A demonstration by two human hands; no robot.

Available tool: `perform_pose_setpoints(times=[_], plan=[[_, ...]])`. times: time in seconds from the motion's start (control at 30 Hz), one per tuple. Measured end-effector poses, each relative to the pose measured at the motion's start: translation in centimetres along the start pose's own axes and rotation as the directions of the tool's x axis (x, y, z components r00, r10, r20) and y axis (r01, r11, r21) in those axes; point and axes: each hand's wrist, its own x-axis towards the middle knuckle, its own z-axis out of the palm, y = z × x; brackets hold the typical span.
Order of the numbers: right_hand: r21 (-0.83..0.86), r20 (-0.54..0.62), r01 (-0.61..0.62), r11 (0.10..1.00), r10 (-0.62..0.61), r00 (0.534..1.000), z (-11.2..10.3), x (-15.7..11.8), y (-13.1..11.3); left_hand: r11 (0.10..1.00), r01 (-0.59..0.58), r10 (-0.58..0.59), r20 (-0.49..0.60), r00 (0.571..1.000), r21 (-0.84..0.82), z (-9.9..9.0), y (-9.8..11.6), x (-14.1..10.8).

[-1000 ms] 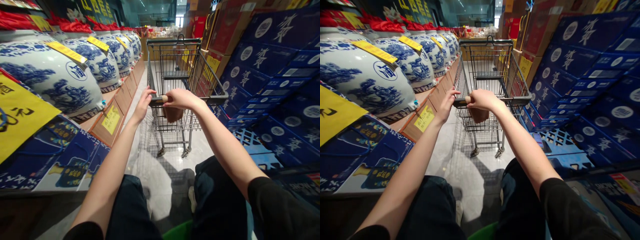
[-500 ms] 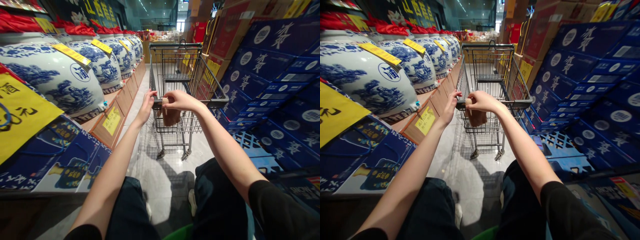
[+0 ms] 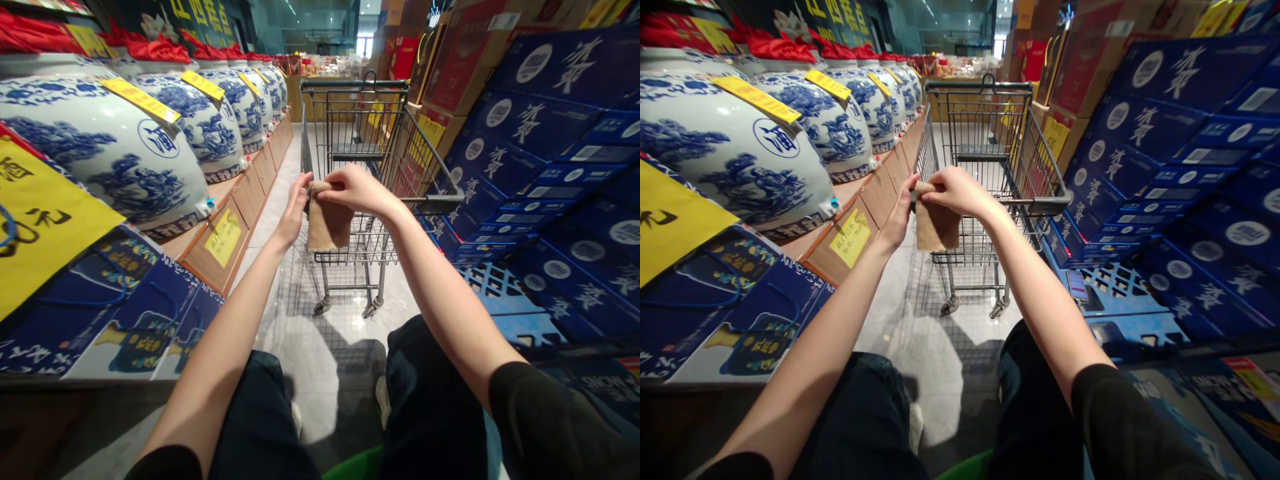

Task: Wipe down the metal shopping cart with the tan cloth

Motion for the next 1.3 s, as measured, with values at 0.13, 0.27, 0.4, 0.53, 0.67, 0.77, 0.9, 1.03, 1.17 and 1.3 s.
perform_pose_setpoints(times=[0.13, 0.27, 0.4, 0.53, 0.67, 0.77, 0.9, 1.03, 1.17, 1.3], plan=[[-0.130, 0.060, -0.069, 0.989, 0.077, 0.995, 2.0, 0.4, -0.8, 0.996, -0.001, -0.002, -0.030, 1.000, -0.086, 0.2, -0.1, 0.0], [-0.133, 0.138, 0.000, 0.991, 0.019, 0.990, 0.2, 0.0, 1.0, 1.000, 0.008, -0.008, 0.000, 1.000, -0.019, 0.2, 0.4, -0.4], [-0.147, 0.170, 0.002, 0.989, 0.023, 0.985, -1.0, -0.5, 1.1, 0.997, -0.033, 0.031, 0.029, 0.999, 0.066, 0.3, 0.8, -0.6], [-0.117, 0.068, -0.008, 0.993, 0.016, 0.998, 1.2, -0.4, -0.8, 0.996, -0.023, 0.022, 0.015, 1.000, 0.088, 0.4, 0.7, -0.5], [-0.063, 0.098, 0.053, 0.997, -0.047, 0.994, 0.9, -0.3, 0.5, 0.996, -0.016, 0.012, 0.045, 0.999, 0.088, 0.1, 1.0, -0.6], [-0.023, 0.183, 0.026, 0.999, -0.021, 0.983, -1.1, -0.6, 2.5, 0.995, -0.032, 0.026, 0.065, 0.998, 0.099, 0.0, 1.4, -0.7], [-0.048, 0.153, 0.016, 0.999, -0.008, 0.988, -0.5, -0.7, 1.9, 0.994, -0.028, 0.026, 0.024, 0.999, 0.108, 0.3, 1.3, -0.7], [-0.096, 0.033, 0.026, 0.995, -0.023, 0.999, 1.7, -0.4, 0.2, 0.995, -0.008, 0.005, 0.035, 0.999, 0.101, 0.3, 1.2, -0.6], [0.027, 0.043, 0.064, 0.998, -0.065, 0.997, 0.0, -0.7, 1.1, 0.992, 0.001, -0.008, 0.054, 0.999, 0.124, 0.1, 1.6, -0.7], [0.028, 0.013, 0.070, 0.997, -0.071, 0.997, -0.6, -0.9, 1.0, 0.992, -0.009, 0.002, 0.054, 0.999, 0.128, 0.2, 1.8, -0.7]])
